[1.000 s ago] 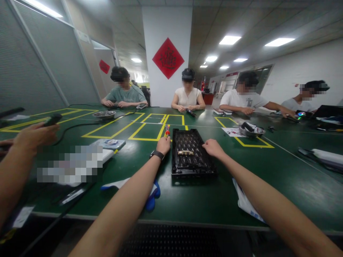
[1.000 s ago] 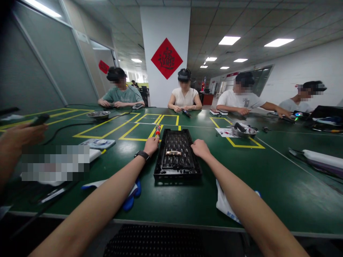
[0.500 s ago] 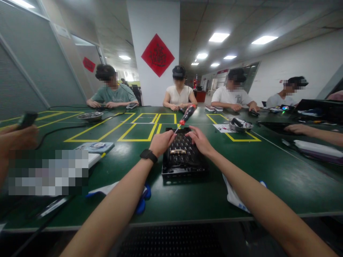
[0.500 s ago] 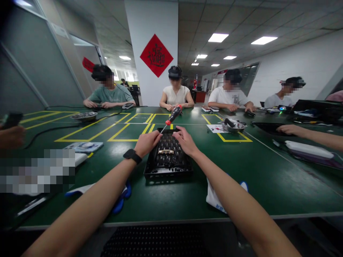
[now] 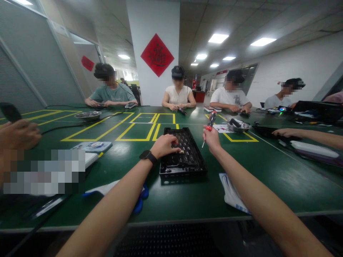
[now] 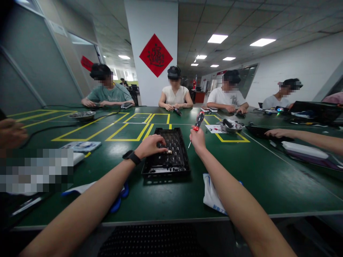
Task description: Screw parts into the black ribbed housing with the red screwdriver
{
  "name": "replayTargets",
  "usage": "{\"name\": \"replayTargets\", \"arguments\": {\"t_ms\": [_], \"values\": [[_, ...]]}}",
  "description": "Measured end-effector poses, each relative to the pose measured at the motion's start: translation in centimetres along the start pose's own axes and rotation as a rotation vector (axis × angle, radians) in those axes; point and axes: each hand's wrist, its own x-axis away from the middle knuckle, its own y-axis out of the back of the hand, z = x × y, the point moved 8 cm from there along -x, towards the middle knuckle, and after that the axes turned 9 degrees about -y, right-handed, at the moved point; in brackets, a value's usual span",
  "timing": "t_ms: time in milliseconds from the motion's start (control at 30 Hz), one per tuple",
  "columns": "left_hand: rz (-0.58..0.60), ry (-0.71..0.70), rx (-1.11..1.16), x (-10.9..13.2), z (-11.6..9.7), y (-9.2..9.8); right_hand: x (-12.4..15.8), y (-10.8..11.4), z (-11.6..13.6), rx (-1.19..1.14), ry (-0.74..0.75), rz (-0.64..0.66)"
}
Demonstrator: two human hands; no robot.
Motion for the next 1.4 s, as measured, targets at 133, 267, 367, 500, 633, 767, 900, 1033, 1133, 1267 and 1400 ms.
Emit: {"name": "replayTargets", "arguments": {"t_ms": [133,267,367,500,633,767,900,1033,1133,1267,1400], "values": [[0.049,0.027,0.030,0.2,0.6,-0.7,-1.0,0.3,-2.3,0.305,-0.055,0.003],[0.139,0.085,0.112,0.5,1.3,-2.0,-0.9,-0.4,-3.8,0.510,-0.056,0.050],[0.176,0.128,0.180,0.8,1.9,-2.8,-0.5,-1.1,-4.7,0.622,-0.060,0.105],[0.187,0.157,0.255,0.9,2.1,-3.3,-0.3,-1.7,-5.1,0.717,-0.036,0.152],[0.152,0.103,0.255,0.5,1.2,-2.7,-0.3,-2.0,-5.2,0.768,-0.009,0.193],[0.046,0.031,0.124,0.0,0.2,-1.2,0.4,-1.8,-3.9,0.782,0.038,0.168],[-0.022,0.017,0.045,-0.2,-0.2,-0.2,2.9,-2.5,1.5,0.581,0.398,0.104],[-0.018,-0.005,0.032,-0.2,-0.8,-0.1,5.9,-5.4,3.9,0.290,0.558,0.435],[-0.047,-0.026,0.046,-0.4,-1.5,0.3,6.6,-6.7,3.5,0.219,0.506,0.574],[-0.100,-0.024,0.092,-0.4,-1.5,1.1,5.8,-6.8,2.5,0.185,0.417,0.588],[-0.172,0.182,0.154,0.3,1.8,1.1,4.9,-6.3,2.0,0.205,0.387,0.556]]}}
